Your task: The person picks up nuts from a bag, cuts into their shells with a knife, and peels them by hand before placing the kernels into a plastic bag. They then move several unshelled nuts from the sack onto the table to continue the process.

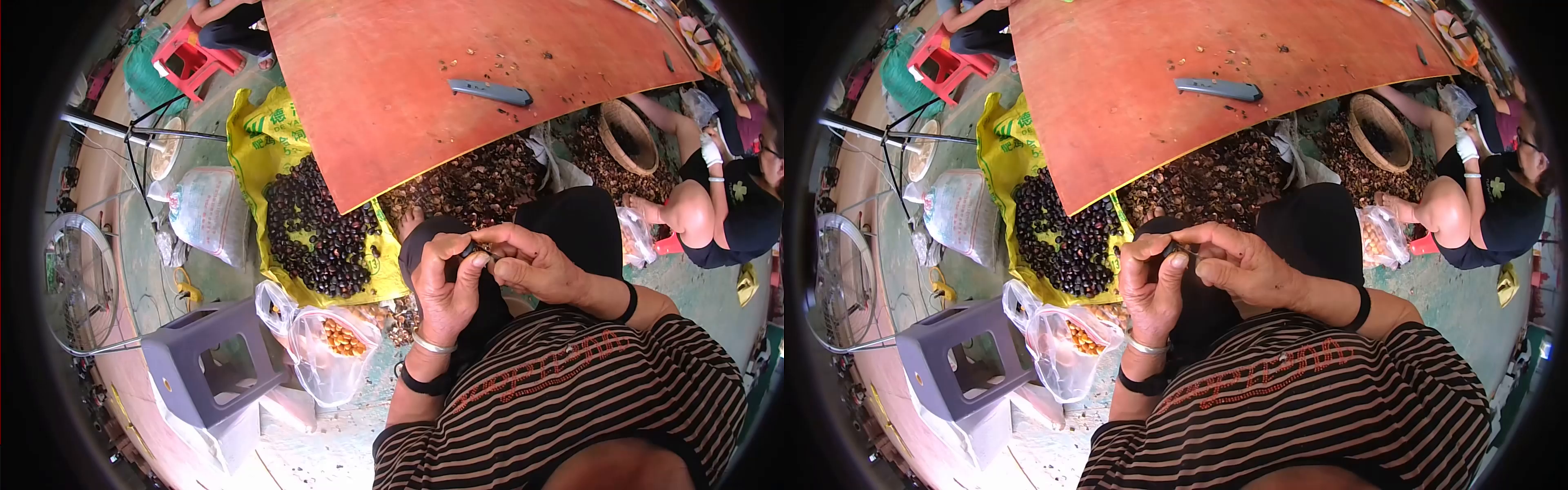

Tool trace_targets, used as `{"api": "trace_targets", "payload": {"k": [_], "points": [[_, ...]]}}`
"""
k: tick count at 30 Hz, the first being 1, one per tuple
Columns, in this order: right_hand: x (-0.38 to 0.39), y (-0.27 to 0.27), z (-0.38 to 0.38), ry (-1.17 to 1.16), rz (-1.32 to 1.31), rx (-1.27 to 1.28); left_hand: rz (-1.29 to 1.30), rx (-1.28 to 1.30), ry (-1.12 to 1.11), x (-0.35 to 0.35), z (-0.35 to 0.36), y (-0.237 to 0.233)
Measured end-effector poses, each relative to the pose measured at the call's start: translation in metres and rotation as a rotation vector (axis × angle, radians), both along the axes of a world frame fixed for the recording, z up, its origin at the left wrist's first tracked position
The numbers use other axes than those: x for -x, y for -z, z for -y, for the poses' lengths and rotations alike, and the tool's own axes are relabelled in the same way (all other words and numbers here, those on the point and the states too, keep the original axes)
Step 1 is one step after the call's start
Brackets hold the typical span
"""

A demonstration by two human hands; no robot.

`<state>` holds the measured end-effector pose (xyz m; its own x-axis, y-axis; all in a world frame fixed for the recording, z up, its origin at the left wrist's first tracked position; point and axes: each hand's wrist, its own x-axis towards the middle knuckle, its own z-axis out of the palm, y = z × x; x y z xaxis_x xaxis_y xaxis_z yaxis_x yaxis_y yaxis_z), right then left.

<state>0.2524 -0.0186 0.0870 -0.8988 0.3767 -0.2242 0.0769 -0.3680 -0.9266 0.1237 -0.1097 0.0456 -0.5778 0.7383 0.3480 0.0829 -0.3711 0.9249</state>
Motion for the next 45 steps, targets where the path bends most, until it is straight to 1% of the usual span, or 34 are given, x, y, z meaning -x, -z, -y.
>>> {"api": "trace_targets", "payload": {"k": [1, 3, 6, 9, 11, 12, 13, 15, 16, 17, 20, 21, 22, 23, 25, 27, 29, 32, 37, 39, 41, 43, 44, 45], "points": [[0.0, 0.0, 0.002, 0.029, 0.013, -0.033, 0.0, 0.002, 0.002, 0.0, 0.0, -0.001], [-0.001, 0.002, 0.005, 0.061, 0.027, -0.062, -0.119, 0.076, -0.043, -0.001, 0.0, -0.004], [-0.002, 0.01, 0.008, 0.103, 0.003, -0.093, -0.09, 0.16, -0.025, -0.005, 0.003, -0.006], [-0.005, 0.016, 0.01, 0.166, -0.029, -0.104, -0.024, 0.17, 0.015, -0.008, 0.002, -0.006], [-0.007, 0.016, 0.008, 0.198, 0.085, -0.227, -0.033, 0.134, -0.006, -0.009, -0.003, -0.005], [-0.007, 0.028, 0.0, 0.265, 0.198, -0.211, 0.075, 0.136, 0.1, -0.012, 0.004, -0.012], [-0.006, 0.034, -0.012, 0.362, 0.222, -0.099, -0.003, 0.137, 0.181, -0.014, 0.009, -0.014], [-0.02, 0.031, -0.024, 0.393, 0.15, 0.133, 0.439, 0.015, 0.368, -0.022, 0.008, -0.022], [-0.021, 0.024, -0.025, 0.404, 0.146, 0.125, 0.528, -0.002, 0.382, -0.022, 0.005, -0.02], [-0.023, 0.012, -0.021, 0.33, 0.123, 0.077, 0.619, -0.007, 0.4, -0.021, 0.006, -0.018], [-0.03, -0.01, -0.008, 0.137, 0.022, -0.021, 0.582, -0.005, 0.362, -0.024, 0.002, -0.012], [-0.031, -0.013, -0.004, 0.089, -0.037, -0.026, 0.566, -0.013, 0.326, -0.026, 0.003, -0.011], [-0.031, -0.024, -0.002, 0.03, 0.016, 0.052, 0.525, 0.013, 0.27, -0.029, 0.003, -0.012], [-0.03, -0.021, 0.0, 0.011, -0.023, 0.017, 0.522, 0.017, 0.272, -0.029, 0.003, -0.011], [-0.029, -0.014, 0.003, -0.008, 0.0, -0.097, 0.495, 0.002, 0.204, -0.029, 0.003, -0.007], [-0.028, -0.012, 0.004, 0.002, -0.004, -0.081, 0.511, -0.006, 0.205, -0.031, 0.004, -0.008], [-0.028, -0.011, 0.003, 0.008, -0.011, -0.065, 0.486, 0.055, 0.168, -0.031, 0.005, -0.005], [-0.03, -0.01, 0.003, 0.051, 0.017, -0.051, 0.437, 0.049, 0.133, -0.033, 0.006, -0.006], [-0.032, -0.003, 0.004, 0.128, 0.016, -0.195, 0.317, 0.035, 0.113, -0.033, 0.004, -0.004], [-0.032, 0.001, 0.005, 0.142, 0.032, -0.189, 0.295, 0.043, 0.108, -0.031, 0.005, -0.001], [-0.03, 0.011, 0.002, 0.157, 0.045, -0.187, 0.287, 0.042, 0.16, -0.03, 0.005, 0.001], [-0.028, 0.039, -0.015, 0.344, 0.223, -0.211, 0.139, 0.044, 0.403, -0.036, 0.012, -0.011], [-0.029, 0.046, -0.022, 0.353, 0.166, -0.085, 0.173, 0.073, 0.423, -0.038, 0.011, -0.013], [-0.032, 0.047, -0.022, 0.347, 0.162, -0.091, 0.169, 0.068, 0.416, -0.036, 0.009, -0.013]]}}
